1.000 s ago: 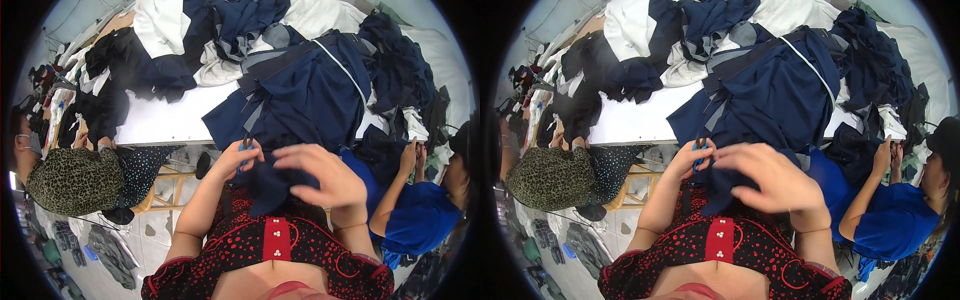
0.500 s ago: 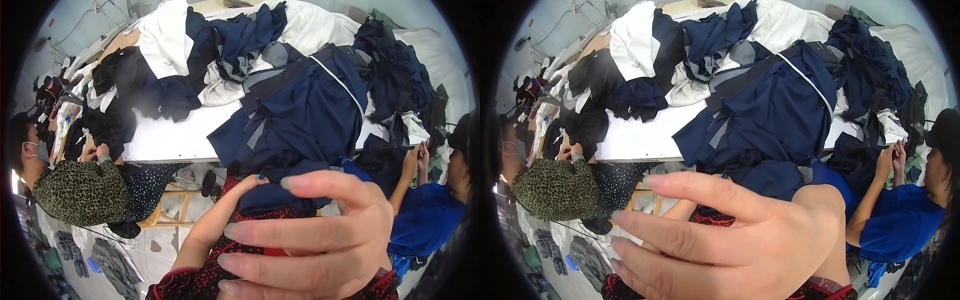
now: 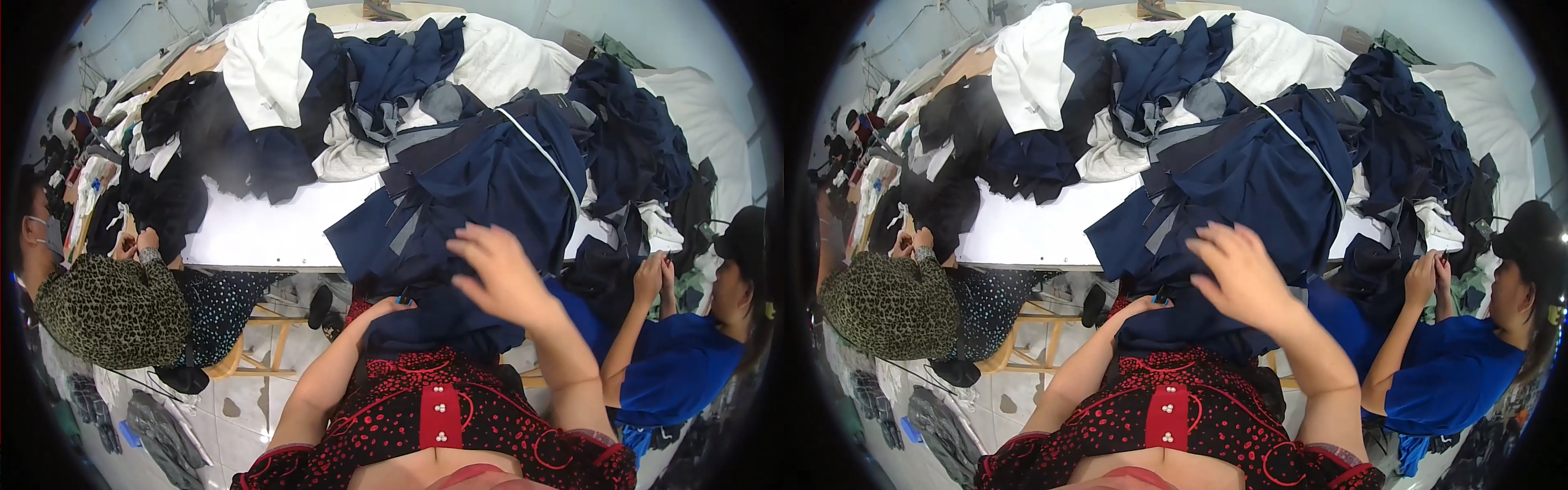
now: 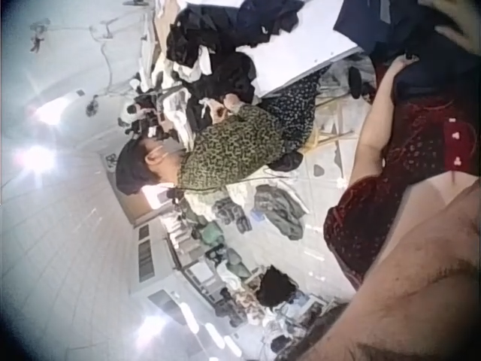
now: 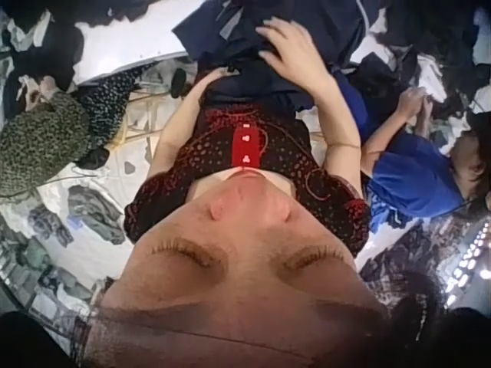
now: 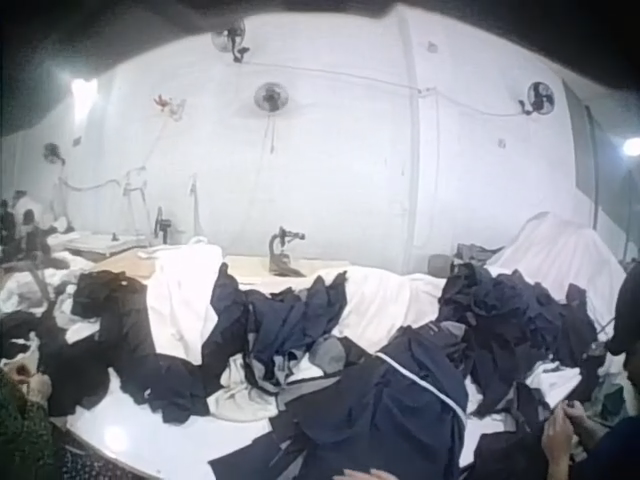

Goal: Trimming excess threads from dark blue fabric pieces using small snips.

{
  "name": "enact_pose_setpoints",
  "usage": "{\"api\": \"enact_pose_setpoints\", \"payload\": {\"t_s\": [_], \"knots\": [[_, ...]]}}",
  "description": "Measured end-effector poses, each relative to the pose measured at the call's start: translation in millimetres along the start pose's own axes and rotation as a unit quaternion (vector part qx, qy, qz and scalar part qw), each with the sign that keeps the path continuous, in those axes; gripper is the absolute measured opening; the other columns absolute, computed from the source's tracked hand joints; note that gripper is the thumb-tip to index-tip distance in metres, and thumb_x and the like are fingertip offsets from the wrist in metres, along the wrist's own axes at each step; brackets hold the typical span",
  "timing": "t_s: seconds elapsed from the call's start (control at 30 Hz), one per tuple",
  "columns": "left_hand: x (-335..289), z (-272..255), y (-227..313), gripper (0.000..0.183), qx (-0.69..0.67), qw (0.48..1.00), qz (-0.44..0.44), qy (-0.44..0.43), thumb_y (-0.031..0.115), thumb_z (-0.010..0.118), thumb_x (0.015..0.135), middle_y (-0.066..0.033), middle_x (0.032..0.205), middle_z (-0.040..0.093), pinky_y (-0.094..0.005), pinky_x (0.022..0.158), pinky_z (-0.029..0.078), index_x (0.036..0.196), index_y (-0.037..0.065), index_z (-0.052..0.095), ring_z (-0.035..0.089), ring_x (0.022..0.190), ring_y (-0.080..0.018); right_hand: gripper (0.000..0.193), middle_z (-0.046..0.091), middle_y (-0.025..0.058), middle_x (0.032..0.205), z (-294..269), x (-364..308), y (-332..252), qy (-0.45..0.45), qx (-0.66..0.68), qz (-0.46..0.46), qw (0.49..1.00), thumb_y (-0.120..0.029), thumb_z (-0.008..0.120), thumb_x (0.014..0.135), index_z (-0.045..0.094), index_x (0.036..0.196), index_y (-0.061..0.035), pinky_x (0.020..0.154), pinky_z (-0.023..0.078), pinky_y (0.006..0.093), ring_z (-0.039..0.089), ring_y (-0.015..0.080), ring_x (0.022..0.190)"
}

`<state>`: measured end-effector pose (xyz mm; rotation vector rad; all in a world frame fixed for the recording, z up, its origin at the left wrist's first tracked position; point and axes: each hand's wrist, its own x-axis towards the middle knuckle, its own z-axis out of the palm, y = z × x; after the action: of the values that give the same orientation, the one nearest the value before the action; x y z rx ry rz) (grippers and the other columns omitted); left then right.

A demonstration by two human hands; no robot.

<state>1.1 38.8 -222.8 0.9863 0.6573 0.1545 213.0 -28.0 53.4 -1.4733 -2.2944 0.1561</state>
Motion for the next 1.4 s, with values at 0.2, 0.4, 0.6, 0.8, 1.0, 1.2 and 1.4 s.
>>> {"api": "enact_pose_setpoints", "payload": {"t_s": [0.2,0.4,0.6,0.8,1.0,1.2,1.4], "knots": [[-48,-8,17,0.019,-0.131,0.988,0.043,0.069,0.021,0.064,0.080,-0.0037,0.083,0.061,-0.0269,0.072,0.047,0.088,0.004,0.060,0.059,0.075,-0.0130,0.047,0.043,0.0174,0.132,169,-109,33,-0.155,0.125,0.074,0.977,-0.039,0.051,0.088,0.051,0.122,-0.0060,0.106,0.023,0.0491,0.035,0.0311,0.129],[-51,-26,-27,0.015,-0.234,0.947,0.044,0.217,0.018,0.064,0.079,-0.0034,0.082,0.062,-0.0266,0.069,0.048,0.088,0.005,0.063,0.060,0.075,-0.0125,0.048,0.045,0.0174,0.132,119,-73,22,-0.213,0.274,0.082,0.934,-0.034,0.057,0.085,0.051,0.123,-0.0040,0.107,0.021,0.0476,0.036,0.0306,0.129],[-27,-52,-72,0.022,0.031,0.959,0.104,0.263,0.023,0.064,0.083,-0.0046,0.088,0.065,-0.0282,0.074,0.049,0.095,0.004,0.065,0.061,0.081,-0.0143,0.074,0.031,0.0296,0.138,-26,-14,-66,-0.336,0.543,-0.447,0.627,-0.047,0.058,0.083,0.041,0.126,0.0107,0.106,0.013,0.0567,0.027,0.0453,0.130],[-36,-62,-64,0.023,-0.054,0.963,0.101,0.243,0.024,0.058,0.086,-0.0056,0.091,0.063,-0.0290,0.074,0.050,0.099,0.005,0.061,0.061,0.082,-0.0152,0.066,0.040,0.0294,0.125,-29,-24,-86,-0.329,0.611,-0.504,0.514,-0.041,0.062,0.081,0.044,0.117,0.0120,0.101,0.025,0.0548,0.038,0.0445,0.118],[-41,-57,-48,0.021,-0.075,0.961,0.081,0.254,0.022,0.058,0.085,-0.0047,0.086,0.063,-0.0271,0.069,0.049,0.097,0.004,0.061,0.060,0.076,-0.0144,0.063,0.050,0.0253,0.112,-26,-23,-67,-0.305,0.608,-0.494,0.542,-0.040,0.064,0.080,0.047,0.114,0.0099,0.094,0.039,0.0433,0.049,0.0393,0.106],[-90,13,1,0.040,-0.248,0.950,0.070,0.173,0.022,0.058,0.083,-0.0037,0.107,0.059,-0.0261,0.085,0.044,0.116,0.000,0.054,0.057,0.094,-0.0138,0.053,0.052,0.0159,0.122,17,-87,50,-0.091,0.140,0.116,0.979,-0.027,0.067,0.073,0.052,0.120,-0.0060,0.094,0.040,0.0391,0.050,0.0320,0.113],[-120,38,61,0.063,-0.073,0.964,0.116,0.229,0.001,0.070,0.052,-0.0064,0.107,0.055,-0.0341,0.093,0.039,0.112,-0.003,0.052,0.052,0.103,-0.0207,0.088,0.028,0.0224,0.142,115,-172,81,-0.239,0.122,0.365,0.892,-0.048,0.070,0.066,0.032,0.138,-0.0136,0.100,0.036,0.0450,0.038,0.0400,0.125]]}}
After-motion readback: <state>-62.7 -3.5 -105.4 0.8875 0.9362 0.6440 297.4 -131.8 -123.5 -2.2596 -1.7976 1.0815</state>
